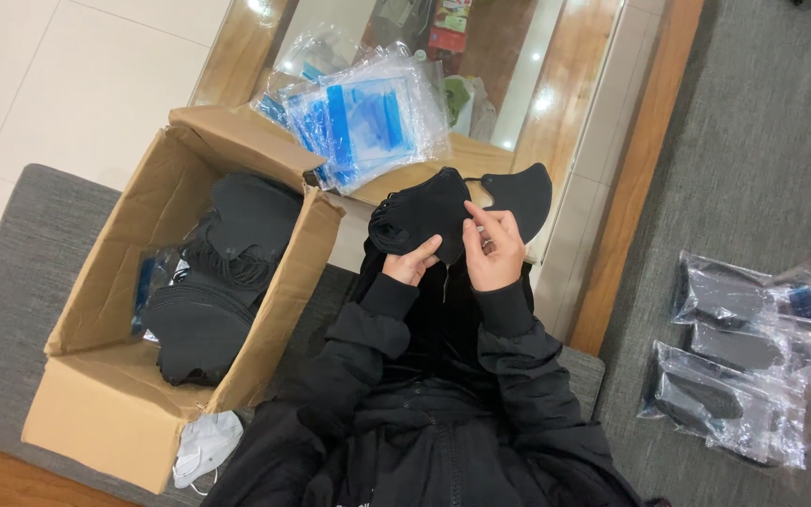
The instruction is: Inspecting and packaging black face masks into a cardboard box and plastic bags
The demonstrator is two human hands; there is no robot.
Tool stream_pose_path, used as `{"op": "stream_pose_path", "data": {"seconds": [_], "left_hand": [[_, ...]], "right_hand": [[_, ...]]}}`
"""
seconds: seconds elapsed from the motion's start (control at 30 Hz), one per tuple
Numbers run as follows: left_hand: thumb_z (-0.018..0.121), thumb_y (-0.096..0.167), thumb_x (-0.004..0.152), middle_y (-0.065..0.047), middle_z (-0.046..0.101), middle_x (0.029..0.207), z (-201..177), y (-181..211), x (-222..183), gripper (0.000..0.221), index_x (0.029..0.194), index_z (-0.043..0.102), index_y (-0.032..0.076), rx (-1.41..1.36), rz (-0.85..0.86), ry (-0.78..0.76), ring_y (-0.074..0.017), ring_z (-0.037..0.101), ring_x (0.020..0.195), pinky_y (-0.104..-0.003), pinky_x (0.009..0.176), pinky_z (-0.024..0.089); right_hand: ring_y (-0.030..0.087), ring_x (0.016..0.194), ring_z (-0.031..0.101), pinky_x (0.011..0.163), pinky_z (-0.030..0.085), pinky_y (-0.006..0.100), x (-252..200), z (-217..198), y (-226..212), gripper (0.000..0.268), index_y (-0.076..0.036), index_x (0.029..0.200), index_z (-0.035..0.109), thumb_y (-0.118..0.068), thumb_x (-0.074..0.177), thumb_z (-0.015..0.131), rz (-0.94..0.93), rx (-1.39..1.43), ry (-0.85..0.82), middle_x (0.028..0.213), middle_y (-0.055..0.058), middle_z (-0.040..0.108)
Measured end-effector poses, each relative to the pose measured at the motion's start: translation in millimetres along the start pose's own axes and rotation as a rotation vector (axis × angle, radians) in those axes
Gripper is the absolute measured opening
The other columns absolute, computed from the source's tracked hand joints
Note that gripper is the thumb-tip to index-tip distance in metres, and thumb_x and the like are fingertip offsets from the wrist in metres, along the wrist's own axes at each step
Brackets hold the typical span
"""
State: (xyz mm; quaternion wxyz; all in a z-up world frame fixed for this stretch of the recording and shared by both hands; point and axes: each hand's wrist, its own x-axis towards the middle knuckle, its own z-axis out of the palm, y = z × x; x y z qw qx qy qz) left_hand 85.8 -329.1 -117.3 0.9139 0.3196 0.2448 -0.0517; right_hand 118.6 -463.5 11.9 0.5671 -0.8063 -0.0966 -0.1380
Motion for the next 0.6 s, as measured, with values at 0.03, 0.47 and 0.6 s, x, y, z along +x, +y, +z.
{"op": "stream_pose_path", "data": {"seconds": [0.03, 0.47, 0.6], "left_hand": [[0.086, 0.007, 0.088, -0.014, 0.066, 0.136, 1, 0, 1, 0.061, 0.143, 0.059, 0.013, 0.001, 0.001, -0.001, -0.0419, 0.068, 0.109, -0.055, 0.086, 0.063], [0.087, 0.012, 0.089, -0.012, 0.064, 0.138, -19, -21, 25, 0.071, 0.15, 0.052, 0.019, 0.005, -0.036, 0.031, -0.0418, 0.067, 0.114, -0.058, 0.093, 0.059], [0.089, 0.009, 0.086, -0.011, 0.06, 0.144, -3, -6, 11, 0.082, 0.154, 0.046, 0.016, -0.013, -0.046, 0.073, -0.0409, 0.067, 0.116, -0.058, 0.094, 0.058]], "right_hand": [[0.013, 0.061, 0.058, 0.046, 0.046, 0.021, 0, 1, 0, 0.025, -0.008, 0.119, 0.078, -0.002, 0.098, 0.067, -0.001, 0.001, 0.001, 0.089, 0.009, 0.064], [0.02, 0.062, 0.063, 0.049, 0.052, 0.028, -27, 19, 24, 0.017, -0.012, 0.099, 0.079, -0.014, 0.082, 0.083, -0.16, -0.222, 0.014, 0.083, 0.004, 0.066], [0.019, 0.068, 0.065, 0.059, 0.054, 0.026, -30, 16, 8, 0.011, -0.011, 0.099, 0.078, -0.013, 0.089, 0.076, -0.276, -0.309, 0.031, 0.085, -0.001, 0.069]]}}
